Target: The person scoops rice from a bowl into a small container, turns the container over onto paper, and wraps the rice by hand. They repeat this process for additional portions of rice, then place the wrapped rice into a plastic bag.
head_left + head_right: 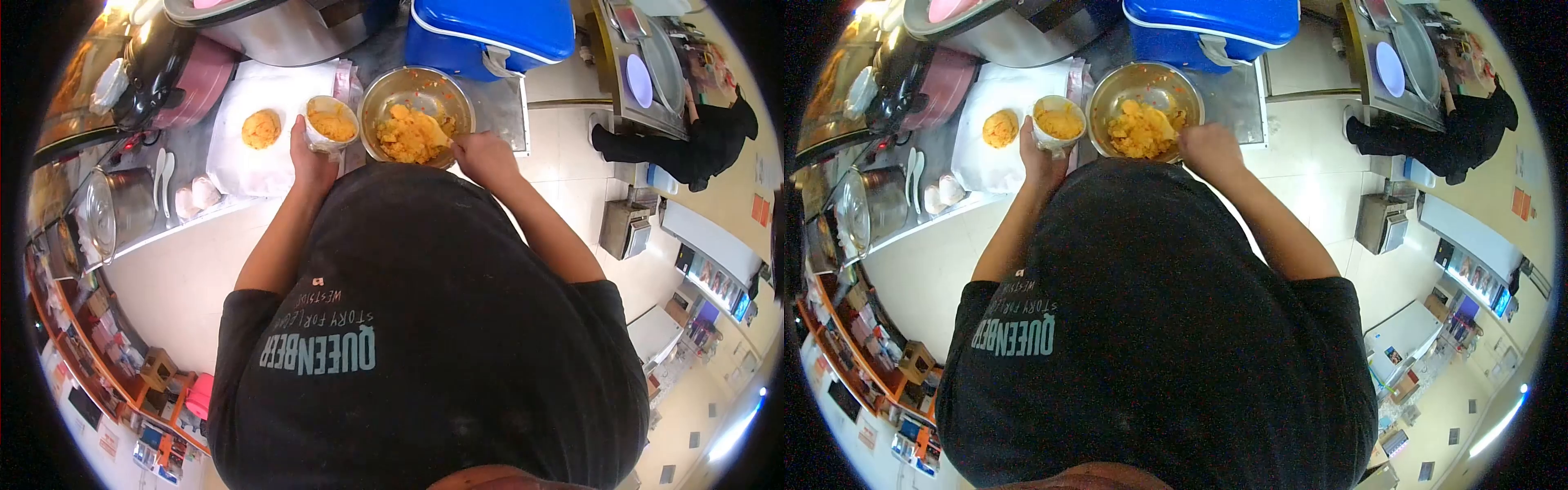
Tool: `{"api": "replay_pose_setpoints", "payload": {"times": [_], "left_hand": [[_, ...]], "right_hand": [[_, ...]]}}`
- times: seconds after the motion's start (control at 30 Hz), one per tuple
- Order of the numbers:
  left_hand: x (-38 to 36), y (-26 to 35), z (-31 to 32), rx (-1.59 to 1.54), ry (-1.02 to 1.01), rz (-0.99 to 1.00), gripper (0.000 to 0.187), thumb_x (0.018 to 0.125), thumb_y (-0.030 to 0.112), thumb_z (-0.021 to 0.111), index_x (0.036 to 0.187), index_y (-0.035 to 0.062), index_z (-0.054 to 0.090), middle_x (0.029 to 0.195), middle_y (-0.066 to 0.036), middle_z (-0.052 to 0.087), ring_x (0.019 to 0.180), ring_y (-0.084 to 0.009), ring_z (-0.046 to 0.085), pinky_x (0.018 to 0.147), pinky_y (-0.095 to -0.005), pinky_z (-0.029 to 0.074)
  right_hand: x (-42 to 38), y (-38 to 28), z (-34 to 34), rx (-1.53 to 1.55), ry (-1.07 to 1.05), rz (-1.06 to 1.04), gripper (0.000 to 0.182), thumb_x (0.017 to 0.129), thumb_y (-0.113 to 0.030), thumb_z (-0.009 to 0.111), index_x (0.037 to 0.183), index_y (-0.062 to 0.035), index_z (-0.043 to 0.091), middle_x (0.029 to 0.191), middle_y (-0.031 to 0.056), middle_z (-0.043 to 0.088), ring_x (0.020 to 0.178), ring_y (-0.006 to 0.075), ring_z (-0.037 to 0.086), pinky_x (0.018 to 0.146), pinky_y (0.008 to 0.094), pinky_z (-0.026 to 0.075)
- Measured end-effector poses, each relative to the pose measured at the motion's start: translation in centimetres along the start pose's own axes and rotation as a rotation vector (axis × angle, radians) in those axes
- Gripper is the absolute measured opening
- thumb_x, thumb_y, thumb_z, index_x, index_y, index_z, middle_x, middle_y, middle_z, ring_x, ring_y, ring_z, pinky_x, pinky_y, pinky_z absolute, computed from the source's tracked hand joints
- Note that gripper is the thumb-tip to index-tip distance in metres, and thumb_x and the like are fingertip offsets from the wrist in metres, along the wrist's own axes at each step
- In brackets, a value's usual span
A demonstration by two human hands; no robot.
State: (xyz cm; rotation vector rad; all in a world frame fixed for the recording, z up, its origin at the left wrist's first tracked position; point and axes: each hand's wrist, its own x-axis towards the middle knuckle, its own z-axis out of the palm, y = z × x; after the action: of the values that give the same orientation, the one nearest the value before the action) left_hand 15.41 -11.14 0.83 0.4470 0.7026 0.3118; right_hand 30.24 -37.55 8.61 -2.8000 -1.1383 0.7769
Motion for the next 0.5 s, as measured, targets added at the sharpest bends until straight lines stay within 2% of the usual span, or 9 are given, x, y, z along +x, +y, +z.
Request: {"api": "replay_pose_setpoints", "payload": {"times": [0.13, 0.17, 0.27, 0.37, 0.5], "left_hand": [[0.4, 0.1, -0.9, -0.026, -0.027, -0.092, 0.057, 0.106, 0.049, 0.031, 0.139, 0.0073, 0.05, 0.135, -0.013, 0.059, 0.125, -0.0303, 0.056, 0.104, -0.0501, 0.047], [0.3, 0.0, -0.9, -0.039, -0.032, -0.086, 0.057, 0.106, 0.049, 0.031, 0.139, 0.0066, 0.05, 0.134, -0.013, 0.059, 0.123, -0.0312, 0.058, 0.103, -0.0504, 0.048], [-0.4, -0.4, 0.1, -0.06, -0.02, -0.075, 0.059, 0.104, 0.05, 0.033, 0.138, 0.0052, 0.051, 0.131, -0.015, 0.061, 0.119, -0.0329, 0.061, 0.101, -0.0514, 0.051], [-0.8, -0.3, 0.9, -0.049, 0.008, -0.073, 0.059, 0.104, 0.05, 0.033, 0.138, 0.0049, 0.05, 0.131, -0.015, 0.061, 0.12, -0.0331, 0.061, 0.102, -0.0524, 0.05], [-0.8, -0.5, 0.2, -0.041, 0.0, -0.071, 0.06, 0.104, 0.051, 0.033, 0.14, 0.0054, 0.05, 0.134, -0.015, 0.059, 0.123, -0.0346, 0.058, 0.101, -0.0546, 0.051]], "right_hand": [[1.6, -2.8, 0.3, -0.086, -0.042, -0.148, 0.02, 0.094, -0.019, 0.056, 0.097, -0.0067, 0.071, 0.089, 0.0193, 0.073, 0.081, 0.0372, 0.073, 0.07, 0.0506, 0.058], [1.9, -3.4, -0.5, -0.135, -0.083, -0.207, 0.019, 0.092, -0.014, 0.055, 0.1, -0.0062, 0.071, 0.09, 0.0191, 0.073, 0.085, 0.0361, 0.074, 0.07, 0.0479, 0.059], [2.5, -4.1, -0.7, -0.179, -0.104, -0.386, 0.02, 0.091, -0.012, 0.055, 0.099, -0.0056, 0.072, 0.09, 0.019, 0.073, 0.084, 0.0354, 0.074, 0.07, 0.0478, 0.059], [2.0, -2.8, -1.0, -0.226, -0.12, -0.453, 0.02, 0.09, -0.013, 0.057, 0.098, -0.0043, 0.073, 0.092, 0.0187, 0.073, 0.086, 0.0348, 0.074, 0.071, 0.0473, 0.059], [1.1, -1.3, -4.6, -0.156, -0.006, -0.195, 0.02, 0.091, -0.015, 0.056, 0.096, -0.0054, 0.074, 0.093, 0.0179, 0.074, 0.087, 0.0343, 0.074, 0.071, 0.0469, 0.059]]}}
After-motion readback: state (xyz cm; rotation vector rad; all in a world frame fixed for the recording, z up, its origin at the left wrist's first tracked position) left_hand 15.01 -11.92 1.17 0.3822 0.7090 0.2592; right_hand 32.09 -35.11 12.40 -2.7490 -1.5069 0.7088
